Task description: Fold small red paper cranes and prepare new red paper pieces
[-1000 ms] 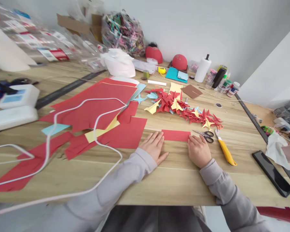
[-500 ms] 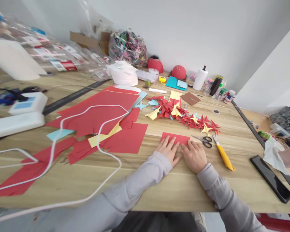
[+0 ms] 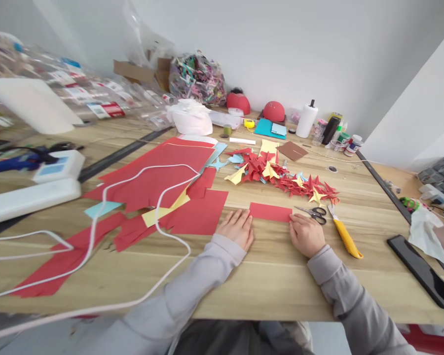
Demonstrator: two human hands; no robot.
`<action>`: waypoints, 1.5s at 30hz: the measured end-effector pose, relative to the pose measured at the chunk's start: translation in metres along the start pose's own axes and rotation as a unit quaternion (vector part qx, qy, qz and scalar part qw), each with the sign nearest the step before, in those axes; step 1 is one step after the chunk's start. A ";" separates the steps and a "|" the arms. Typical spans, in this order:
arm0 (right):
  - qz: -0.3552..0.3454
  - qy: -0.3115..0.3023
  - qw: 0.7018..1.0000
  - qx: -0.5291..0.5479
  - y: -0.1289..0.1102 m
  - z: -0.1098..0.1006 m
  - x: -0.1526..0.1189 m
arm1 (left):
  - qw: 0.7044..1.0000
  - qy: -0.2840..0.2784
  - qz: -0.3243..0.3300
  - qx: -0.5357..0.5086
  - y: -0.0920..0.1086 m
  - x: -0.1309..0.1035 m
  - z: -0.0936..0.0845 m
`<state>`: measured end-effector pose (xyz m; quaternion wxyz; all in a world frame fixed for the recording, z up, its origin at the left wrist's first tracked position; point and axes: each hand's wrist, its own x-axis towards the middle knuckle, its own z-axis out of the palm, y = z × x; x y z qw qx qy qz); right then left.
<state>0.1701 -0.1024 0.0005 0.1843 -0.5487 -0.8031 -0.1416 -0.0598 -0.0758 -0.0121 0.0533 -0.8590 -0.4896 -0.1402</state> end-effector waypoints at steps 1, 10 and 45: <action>0.001 0.000 1.000 0.004 0.001 0.000 0.000 | 1.000 -0.003 0.002 0.002 0.000 0.000 -0.001; -0.053 0.037 0.995 0.078 0.010 0.001 0.001 | 0.997 0.010 -0.009 0.075 0.011 0.023 -0.018; -0.100 0.011 0.988 0.117 -0.012 0.016 0.031 | 0.950 0.283 0.127 -0.030 0.021 0.044 0.036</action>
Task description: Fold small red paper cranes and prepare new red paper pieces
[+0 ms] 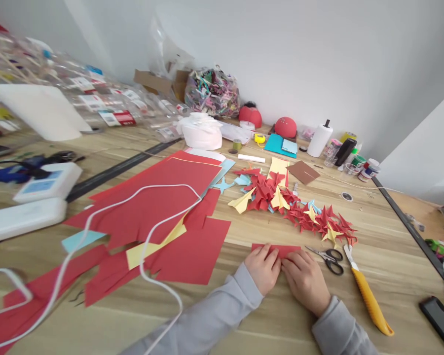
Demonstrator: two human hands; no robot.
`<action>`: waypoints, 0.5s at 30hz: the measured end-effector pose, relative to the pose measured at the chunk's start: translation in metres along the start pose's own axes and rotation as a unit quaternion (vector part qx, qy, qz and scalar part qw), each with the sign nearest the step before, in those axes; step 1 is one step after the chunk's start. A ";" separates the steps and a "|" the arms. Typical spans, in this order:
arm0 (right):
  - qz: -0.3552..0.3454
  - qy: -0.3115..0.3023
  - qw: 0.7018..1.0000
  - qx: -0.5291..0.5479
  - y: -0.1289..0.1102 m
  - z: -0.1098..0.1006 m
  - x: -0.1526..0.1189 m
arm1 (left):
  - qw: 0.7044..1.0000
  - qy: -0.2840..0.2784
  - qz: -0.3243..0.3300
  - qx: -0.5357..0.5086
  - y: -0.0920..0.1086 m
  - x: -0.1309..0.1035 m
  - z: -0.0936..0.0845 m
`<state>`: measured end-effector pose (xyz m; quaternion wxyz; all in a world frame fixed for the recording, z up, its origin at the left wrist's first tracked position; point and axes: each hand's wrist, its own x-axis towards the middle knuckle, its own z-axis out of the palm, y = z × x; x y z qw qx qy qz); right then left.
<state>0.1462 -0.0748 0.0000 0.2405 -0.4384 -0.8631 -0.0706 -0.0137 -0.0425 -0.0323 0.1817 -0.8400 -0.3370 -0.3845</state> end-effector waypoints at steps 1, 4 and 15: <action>-0.001 0.002 1.000 0.003 -0.001 0.000 0.001 | 1.000 0.008 0.005 0.001 0.000 0.000 0.000; 0.000 0.014 1.000 0.004 -0.004 0.000 -0.001 | 0.999 0.024 0.026 -0.002 -0.002 0.000 -0.002; -0.013 0.061 0.998 0.024 -0.011 0.007 -0.005 | 0.994 0.020 0.019 -0.107 -0.001 0.003 -0.009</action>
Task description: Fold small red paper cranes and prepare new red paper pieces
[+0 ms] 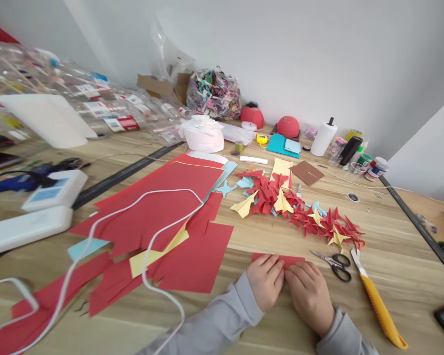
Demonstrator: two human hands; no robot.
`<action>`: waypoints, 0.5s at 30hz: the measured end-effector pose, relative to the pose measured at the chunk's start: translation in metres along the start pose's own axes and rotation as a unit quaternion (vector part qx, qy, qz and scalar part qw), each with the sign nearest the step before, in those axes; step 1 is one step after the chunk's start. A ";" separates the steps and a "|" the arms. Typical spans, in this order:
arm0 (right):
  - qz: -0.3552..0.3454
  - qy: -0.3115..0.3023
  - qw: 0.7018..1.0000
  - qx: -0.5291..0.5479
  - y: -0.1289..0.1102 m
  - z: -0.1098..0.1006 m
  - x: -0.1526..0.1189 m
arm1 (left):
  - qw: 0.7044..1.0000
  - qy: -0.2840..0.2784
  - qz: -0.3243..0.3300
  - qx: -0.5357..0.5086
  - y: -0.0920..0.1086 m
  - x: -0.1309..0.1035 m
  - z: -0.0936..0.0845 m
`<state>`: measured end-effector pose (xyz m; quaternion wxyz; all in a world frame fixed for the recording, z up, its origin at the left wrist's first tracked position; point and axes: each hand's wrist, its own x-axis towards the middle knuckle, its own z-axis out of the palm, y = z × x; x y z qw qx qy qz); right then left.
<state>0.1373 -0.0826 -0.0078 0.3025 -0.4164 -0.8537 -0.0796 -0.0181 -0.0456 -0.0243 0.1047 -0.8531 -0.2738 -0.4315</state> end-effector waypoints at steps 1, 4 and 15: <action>-0.007 0.003 1.000 0.002 -0.001 0.000 0.001 | 1.000 0.006 -0.003 -0.008 0.001 0.000 0.000; -0.023 0.013 1.000 0.004 -0.004 0.000 0.003 | 1.000 0.017 -0.001 -0.023 0.001 0.001 -0.002; -0.035 0.017 0.999 -0.033 0.001 -0.009 0.002 | 0.998 0.006 0.062 0.010 -0.016 0.008 -0.023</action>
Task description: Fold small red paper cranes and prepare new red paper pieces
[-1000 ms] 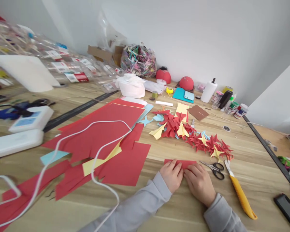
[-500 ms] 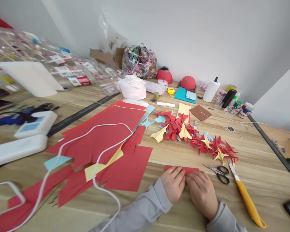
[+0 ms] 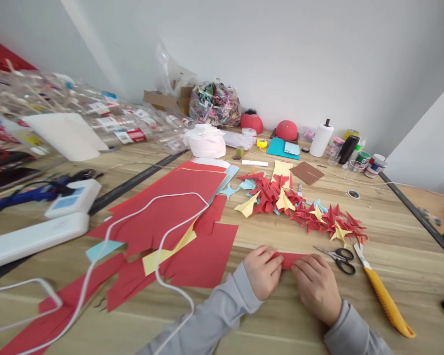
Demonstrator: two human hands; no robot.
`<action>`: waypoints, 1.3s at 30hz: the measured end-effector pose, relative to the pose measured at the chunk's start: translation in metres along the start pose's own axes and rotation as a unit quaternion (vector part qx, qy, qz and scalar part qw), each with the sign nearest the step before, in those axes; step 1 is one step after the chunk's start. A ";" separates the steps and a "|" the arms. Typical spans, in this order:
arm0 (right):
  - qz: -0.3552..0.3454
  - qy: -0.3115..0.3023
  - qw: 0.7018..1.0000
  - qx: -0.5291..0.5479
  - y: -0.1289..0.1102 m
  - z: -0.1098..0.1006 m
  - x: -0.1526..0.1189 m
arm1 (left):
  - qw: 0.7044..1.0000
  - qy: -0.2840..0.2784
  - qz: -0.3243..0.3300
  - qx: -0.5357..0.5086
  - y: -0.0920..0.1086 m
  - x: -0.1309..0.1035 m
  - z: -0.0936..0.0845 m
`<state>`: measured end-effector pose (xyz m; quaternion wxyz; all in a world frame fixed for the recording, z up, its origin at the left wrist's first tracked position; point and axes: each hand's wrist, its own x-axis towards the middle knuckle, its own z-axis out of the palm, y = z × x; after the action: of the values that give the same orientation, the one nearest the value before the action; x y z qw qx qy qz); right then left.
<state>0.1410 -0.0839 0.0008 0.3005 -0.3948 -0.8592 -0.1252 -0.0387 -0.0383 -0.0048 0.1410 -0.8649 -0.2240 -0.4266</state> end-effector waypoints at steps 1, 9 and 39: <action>0.001 -0.004 1.000 -0.004 0.002 -0.001 -0.001 | 1.000 0.007 0.001 0.002 -0.003 0.000 0.000; 0.046 0.032 0.998 -0.027 0.015 -0.006 -0.008 | 0.997 0.019 0.016 0.078 -0.045 -0.007 -0.014; 0.060 0.035 0.995 -0.071 0.020 0.001 0.009 | 0.997 0.015 0.002 0.072 -0.033 -0.005 -0.011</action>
<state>0.1509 -0.0648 0.0047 0.3083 -0.4612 -0.8120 -0.1814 -0.0652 -0.0161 -0.0002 0.2075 -0.8463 -0.2502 -0.4220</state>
